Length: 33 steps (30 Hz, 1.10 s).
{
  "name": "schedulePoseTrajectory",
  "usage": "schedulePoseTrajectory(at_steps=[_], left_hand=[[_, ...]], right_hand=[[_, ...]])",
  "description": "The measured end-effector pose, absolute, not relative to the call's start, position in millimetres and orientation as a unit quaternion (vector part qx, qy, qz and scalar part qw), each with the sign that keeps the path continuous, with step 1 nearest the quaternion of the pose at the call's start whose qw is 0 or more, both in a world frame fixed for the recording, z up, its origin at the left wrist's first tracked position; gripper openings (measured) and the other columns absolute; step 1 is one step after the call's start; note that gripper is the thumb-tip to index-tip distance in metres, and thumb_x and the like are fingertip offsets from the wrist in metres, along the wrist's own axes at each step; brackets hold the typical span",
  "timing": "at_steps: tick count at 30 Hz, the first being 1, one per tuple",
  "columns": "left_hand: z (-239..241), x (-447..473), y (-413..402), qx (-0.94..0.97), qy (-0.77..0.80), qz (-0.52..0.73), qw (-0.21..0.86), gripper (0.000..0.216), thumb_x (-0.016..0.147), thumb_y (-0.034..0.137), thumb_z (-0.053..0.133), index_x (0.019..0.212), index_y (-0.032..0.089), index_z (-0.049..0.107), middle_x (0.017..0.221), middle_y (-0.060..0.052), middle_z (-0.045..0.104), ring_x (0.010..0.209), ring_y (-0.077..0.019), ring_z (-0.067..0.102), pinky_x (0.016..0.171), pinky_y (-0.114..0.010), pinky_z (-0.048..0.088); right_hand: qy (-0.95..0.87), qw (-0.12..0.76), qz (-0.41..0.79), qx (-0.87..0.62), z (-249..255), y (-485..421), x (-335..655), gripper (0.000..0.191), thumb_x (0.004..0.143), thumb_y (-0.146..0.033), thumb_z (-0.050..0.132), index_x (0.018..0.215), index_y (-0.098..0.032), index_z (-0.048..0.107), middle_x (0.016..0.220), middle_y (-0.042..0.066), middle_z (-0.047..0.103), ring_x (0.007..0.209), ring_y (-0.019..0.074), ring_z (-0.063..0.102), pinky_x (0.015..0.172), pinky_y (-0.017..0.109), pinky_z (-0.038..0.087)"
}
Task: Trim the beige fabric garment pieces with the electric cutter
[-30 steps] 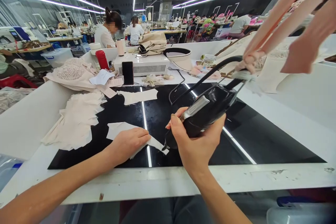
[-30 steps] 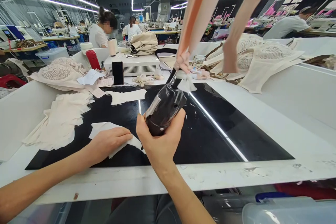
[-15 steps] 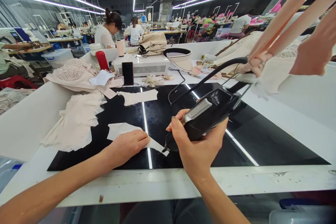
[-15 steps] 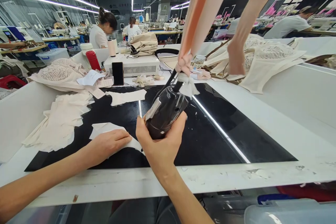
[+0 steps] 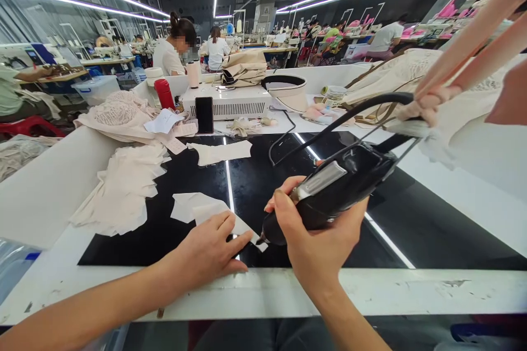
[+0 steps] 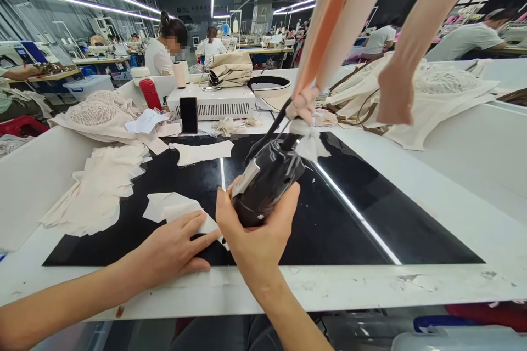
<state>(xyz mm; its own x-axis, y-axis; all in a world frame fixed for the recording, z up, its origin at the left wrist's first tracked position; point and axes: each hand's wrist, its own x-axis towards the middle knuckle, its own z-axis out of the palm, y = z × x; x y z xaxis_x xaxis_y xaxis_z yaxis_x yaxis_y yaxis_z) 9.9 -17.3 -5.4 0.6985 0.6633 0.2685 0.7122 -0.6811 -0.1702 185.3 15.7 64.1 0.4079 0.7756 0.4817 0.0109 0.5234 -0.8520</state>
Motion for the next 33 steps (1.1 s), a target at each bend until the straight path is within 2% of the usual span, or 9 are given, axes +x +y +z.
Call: schedulePoseTrajectory(at_steps=[3, 7, 11, 17, 22, 28, 33], left_hand=[[-10, 9, -19, -0.910, -0.375, -0.114, 0.132, 0.075, 0.091, 0.068, 0.076, 0.143, 0.018, 0.055, 0.129, -0.021, 0.065, 0.126, -0.0357, 0.066, 0.103, -0.048, 0.058], [-11, 9, -20, -0.910, -0.376, -0.130, 0.113, 0.075, 0.092, 0.067, 0.075, 0.145, 0.018, 0.055, 0.131, -0.023, 0.065, 0.126, -0.0375, 0.066, 0.102, -0.050, 0.059], [-11, 9, -21, -0.909, -0.385, -0.132, 0.094, 0.071, 0.095, 0.067, 0.070, 0.145, 0.018, 0.055, 0.132, -0.022, 0.065, 0.127, -0.0379, 0.066, 0.103, -0.051, 0.059], [-12, 10, -22, -0.908, -0.378, -0.159, 0.085, 0.075, 0.090, 0.066, 0.076, 0.142, 0.015, 0.058, 0.130, -0.025, 0.065, 0.124, -0.0398, 0.068, 0.101, -0.053, 0.061], [-10, 10, -22, -0.911, -0.377, -0.154, 0.065, 0.071, 0.094, 0.064, 0.073, 0.143, 0.015, 0.057, 0.131, -0.025, 0.064, 0.127, -0.0402, 0.065, 0.103, -0.056, 0.060], [-7, 10, -22, -0.910, -0.378, -0.152, 0.068, 0.068, 0.096, 0.063, 0.072, 0.142, 0.015, 0.059, 0.132, -0.024, 0.064, 0.128, -0.0387, 0.065, 0.103, -0.053, 0.061], [-7, 10, -22, -0.907, -0.378, -0.167, 0.084, 0.070, 0.089, 0.064, 0.079, 0.137, 0.015, 0.062, 0.130, -0.024, 0.066, 0.125, -0.0386, 0.067, 0.101, -0.051, 0.062]], right_hand=[[-0.470, 0.742, 0.262, -0.399, 68, 22, 185, 0.044, 0.074, -0.029, 0.087, 0.103, -0.027, 0.054, 0.082, -0.005, 0.069, 0.061, 0.0176, 0.068, 0.058, 0.035, 0.058], [-0.459, 0.765, 0.281, -0.354, 74, 37, 181, 0.043, 0.074, -0.025, 0.086, 0.103, -0.027, 0.054, 0.078, -0.007, 0.067, 0.054, 0.0153, 0.064, 0.054, 0.034, 0.058], [-0.469, 0.756, 0.303, -0.341, 71, 47, 176, 0.042, 0.075, -0.023, 0.085, 0.104, -0.027, 0.054, 0.079, -0.008, 0.067, 0.056, 0.0146, 0.064, 0.056, 0.034, 0.059], [-0.491, 0.745, 0.316, -0.323, 66, 47, 174, 0.040, 0.078, -0.019, 0.082, 0.102, -0.028, 0.051, 0.077, -0.010, 0.067, 0.055, 0.0120, 0.063, 0.056, 0.030, 0.060], [-0.489, 0.741, 0.313, -0.337, 68, 45, 172, 0.039, 0.078, -0.020, 0.080, 0.104, -0.029, 0.052, 0.078, -0.009, 0.066, 0.055, 0.0130, 0.062, 0.055, 0.032, 0.060], [-0.483, 0.747, 0.312, -0.334, 73, 50, 167, 0.038, 0.077, -0.023, 0.078, 0.102, -0.029, 0.050, 0.076, -0.010, 0.065, 0.051, 0.0106, 0.060, 0.050, 0.028, 0.057], [-0.497, 0.741, 0.317, -0.322, 71, 55, 163, 0.038, 0.076, -0.023, 0.079, 0.099, -0.028, 0.050, 0.076, -0.011, 0.066, 0.050, 0.0105, 0.061, 0.051, 0.029, 0.058]])
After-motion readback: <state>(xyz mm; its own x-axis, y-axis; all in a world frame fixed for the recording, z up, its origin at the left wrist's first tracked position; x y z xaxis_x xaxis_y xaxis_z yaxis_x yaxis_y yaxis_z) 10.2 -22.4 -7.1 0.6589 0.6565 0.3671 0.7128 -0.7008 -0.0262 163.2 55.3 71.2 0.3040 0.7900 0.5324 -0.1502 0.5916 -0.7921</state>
